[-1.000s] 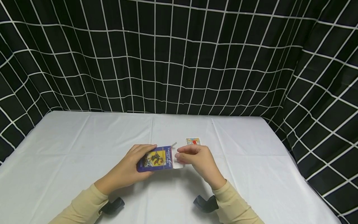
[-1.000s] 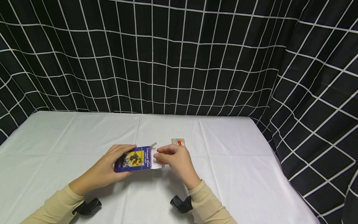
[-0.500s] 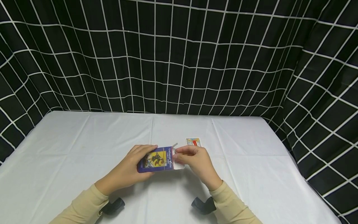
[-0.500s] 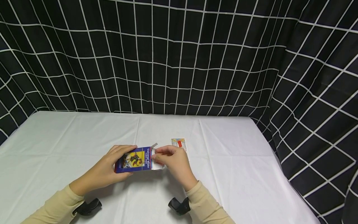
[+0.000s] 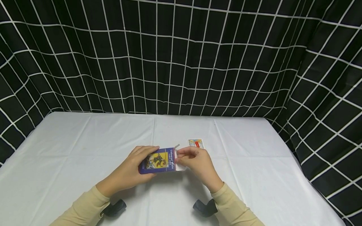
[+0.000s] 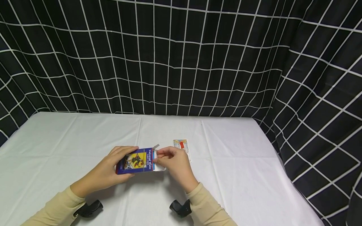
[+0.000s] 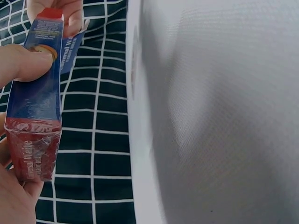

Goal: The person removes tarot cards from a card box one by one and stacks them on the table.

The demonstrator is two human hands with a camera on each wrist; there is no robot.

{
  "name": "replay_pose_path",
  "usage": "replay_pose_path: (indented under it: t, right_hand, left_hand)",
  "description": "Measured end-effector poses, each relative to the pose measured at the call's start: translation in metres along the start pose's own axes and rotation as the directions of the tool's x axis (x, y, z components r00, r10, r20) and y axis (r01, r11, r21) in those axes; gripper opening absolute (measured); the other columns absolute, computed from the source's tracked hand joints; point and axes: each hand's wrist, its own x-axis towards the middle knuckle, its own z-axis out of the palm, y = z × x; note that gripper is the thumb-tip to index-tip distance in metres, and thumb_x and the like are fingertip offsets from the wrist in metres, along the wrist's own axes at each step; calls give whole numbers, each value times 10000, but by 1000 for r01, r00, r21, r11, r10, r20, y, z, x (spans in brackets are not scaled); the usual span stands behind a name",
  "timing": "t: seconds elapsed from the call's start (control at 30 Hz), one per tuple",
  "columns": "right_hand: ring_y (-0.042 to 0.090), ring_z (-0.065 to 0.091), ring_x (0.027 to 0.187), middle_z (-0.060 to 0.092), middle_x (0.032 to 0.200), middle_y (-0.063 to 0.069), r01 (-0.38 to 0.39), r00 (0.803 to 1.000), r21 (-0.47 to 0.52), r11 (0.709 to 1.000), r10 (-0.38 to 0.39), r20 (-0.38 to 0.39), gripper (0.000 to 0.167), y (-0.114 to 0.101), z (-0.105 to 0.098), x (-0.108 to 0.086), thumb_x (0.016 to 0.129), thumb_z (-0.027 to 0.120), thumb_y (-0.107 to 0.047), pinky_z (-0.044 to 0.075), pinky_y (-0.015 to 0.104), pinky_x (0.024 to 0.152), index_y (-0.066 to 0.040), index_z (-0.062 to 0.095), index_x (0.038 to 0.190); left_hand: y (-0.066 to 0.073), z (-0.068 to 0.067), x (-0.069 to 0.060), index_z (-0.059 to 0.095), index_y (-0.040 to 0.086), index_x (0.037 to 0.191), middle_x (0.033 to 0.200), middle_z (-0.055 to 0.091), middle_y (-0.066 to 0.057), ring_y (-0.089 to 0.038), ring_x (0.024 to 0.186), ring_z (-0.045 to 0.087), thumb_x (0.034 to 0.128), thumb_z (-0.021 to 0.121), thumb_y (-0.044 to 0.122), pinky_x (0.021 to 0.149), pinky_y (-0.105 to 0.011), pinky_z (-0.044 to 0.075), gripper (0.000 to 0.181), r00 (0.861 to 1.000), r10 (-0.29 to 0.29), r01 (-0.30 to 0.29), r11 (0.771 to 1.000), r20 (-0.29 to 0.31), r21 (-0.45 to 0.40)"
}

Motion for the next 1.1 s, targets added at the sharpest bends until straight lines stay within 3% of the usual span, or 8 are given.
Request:
replay_pose_path:
  t: [0.57, 0.77, 1.1]
  right_hand:
    - [62, 659, 752, 725, 942, 166, -3, 999, 14, 1000, 3, 39, 336, -5, -9, 1, 777, 757, 19, 525, 177, 696, 46, 702, 1107]
    - [73, 651, 778, 719, 955, 138, -1, 998, -8, 1000, 1, 57, 395, -5, -16, 2, 783, 729, 28, 532, 203, 718, 14, 697, 1177]
    - [82, 646, 790, 686, 985, 177, 39, 991, -8, 999, -38, 126, 426, -9, -28, 3, 812, 694, 67, 607, 290, 749, 64, 653, 1236]
  left_hand:
    - [-1, 1, 0, 499, 102, 1438, 1399, 578, -67, -246, 1270, 495, 736, 853, 137, 1056, -467, 446, 787, 1000, -11, 10, 1000, 7, 5]
    - [-1, 0, 0, 502, 101, 1437, 1392, 583, -66, -241, 1261, 496, 732, 855, 133, 1044, -465, 457, 789, 1000, -10, 10, 1000, 6, 6]
    - [-4, 1, 0, 513, 98, 1428, 1382, 584, -73, -253, 1249, 502, 737, 848, 115, 1036, -473, 457, 768, 1000, 9, -9, 1000, -13, 15]
